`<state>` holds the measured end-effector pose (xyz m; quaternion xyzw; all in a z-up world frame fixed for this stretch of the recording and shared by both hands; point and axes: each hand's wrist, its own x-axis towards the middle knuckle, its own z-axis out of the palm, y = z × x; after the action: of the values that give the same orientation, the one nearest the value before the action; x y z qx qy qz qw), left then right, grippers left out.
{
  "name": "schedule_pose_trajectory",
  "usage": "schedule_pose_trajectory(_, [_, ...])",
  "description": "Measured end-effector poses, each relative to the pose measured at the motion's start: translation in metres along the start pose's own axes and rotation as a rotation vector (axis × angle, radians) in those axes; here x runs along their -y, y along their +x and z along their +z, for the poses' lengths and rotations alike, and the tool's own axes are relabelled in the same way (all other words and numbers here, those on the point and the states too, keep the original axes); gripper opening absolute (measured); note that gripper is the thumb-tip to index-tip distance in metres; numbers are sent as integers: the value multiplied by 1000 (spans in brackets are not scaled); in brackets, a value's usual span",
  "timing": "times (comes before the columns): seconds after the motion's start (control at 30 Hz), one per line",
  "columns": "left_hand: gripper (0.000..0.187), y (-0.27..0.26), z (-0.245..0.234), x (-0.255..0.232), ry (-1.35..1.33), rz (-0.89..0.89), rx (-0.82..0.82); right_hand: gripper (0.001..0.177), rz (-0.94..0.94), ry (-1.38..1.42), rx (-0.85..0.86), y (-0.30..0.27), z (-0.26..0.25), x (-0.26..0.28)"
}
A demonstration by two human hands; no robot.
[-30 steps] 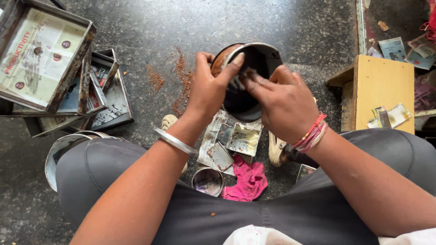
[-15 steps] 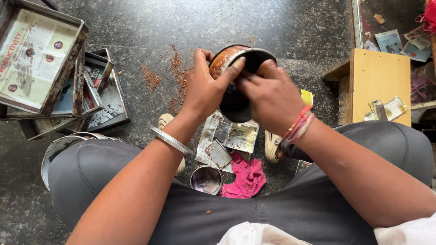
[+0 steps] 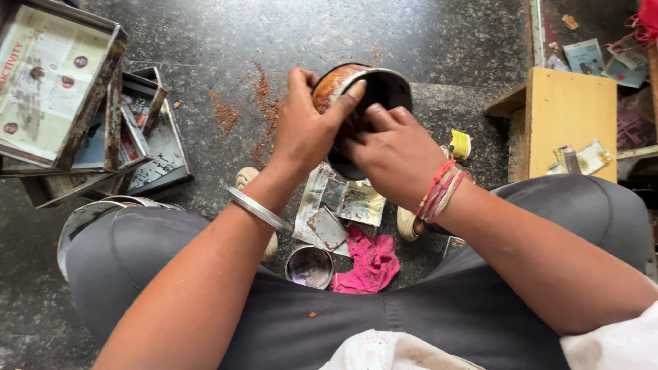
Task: The person sits on the floor and scrubs the interior and exterior surfaces of several round metal containers using a sanding block and a cloth. They rotate the containers to access different areas and occasionally wipe away debris.
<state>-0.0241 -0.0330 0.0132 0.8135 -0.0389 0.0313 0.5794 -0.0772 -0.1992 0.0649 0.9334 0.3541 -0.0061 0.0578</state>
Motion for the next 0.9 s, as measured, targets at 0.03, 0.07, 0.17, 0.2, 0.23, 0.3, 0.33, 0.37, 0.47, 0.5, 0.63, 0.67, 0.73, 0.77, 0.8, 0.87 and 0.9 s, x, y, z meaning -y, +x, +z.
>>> schedule_pose_trajectory(0.03, [66, 1, -2, 1, -4, -22, -7, 22, 20, -18, 67, 0, 0, 0])
schedule_pose_trajectory(0.07, [66, 2, -2, 1, -34, -25, -2, 21, 41, -36, 133, -1, 0, -1])
schedule_pose_trajectory(0.17, [64, 6, -8, 1, -72, -24, 1, 26, 38, -50, -104, -1, -3, -9])
schedule_pose_trajectory(0.2, [64, 6, -9, 1, -58, -19, -4, 30, 28, -48, -252, -1, -4, -10])
schedule_pose_trajectory(0.23, [64, 6, -8, 1, -48, -15, -10, 30, 20, -76, -302, -1, -5, -11])
schedule_pose_trajectory(0.3, [66, 5, -6, 0, -20, 11, 11, 31, 9, -131, -402, -1, -5, -11])
schedule_pose_trajectory(0.33, [66, 5, -5, -1, -6, 25, 23, 28, 38, -92, -265, -1, -4, -10])
schedule_pose_trajectory(0.37, [67, 4, -4, -1, -13, 22, 22, 25, 71, -53, -127, -1, -3, -8])
schedule_pose_trajectory(0.47, [68, 4, -6, -2, -30, 23, 16, 26, 55, 8, -119, -2, -1, -6])
schedule_pose_trajectory(0.5, [67, 4, -7, -3, -36, 31, 15, 28, 32, 19, -183, -2, 0, -6])
schedule_pose_trajectory(0.63, [68, 3, -8, -5, 15, 75, 26, 32, 41, 123, -422, -7, -2, -17])
schedule_pose_trajectory(0.67, [67, 4, -9, -5, 10, 70, 11, 37, 65, 265, -423, -7, -3, -20])
schedule_pose_trajectory(0.73, [66, 8, -12, -5, 2, 57, -21, 43, 172, 546, -368, -9, -5, -25])
schedule_pose_trajectory(0.77, [66, 9, -14, -4, -37, 73, -33, 45, 254, 683, -307, -10, -5, -27])
schedule_pose_trajectory(0.8, [66, 11, -17, -3, -77, 90, -45, 48, 335, 818, -241, -11, -6, -28])
schedule_pose_trajectory(0.87, [65, 14, -21, -1, -166, 131, -54, 50, 233, 917, -263, -12, -8, -30])
schedule_pose_trajectory(0.9, [64, 16, -23, 0, -211, 155, -49, 52, 183, 968, -275, -13, -8, -29])
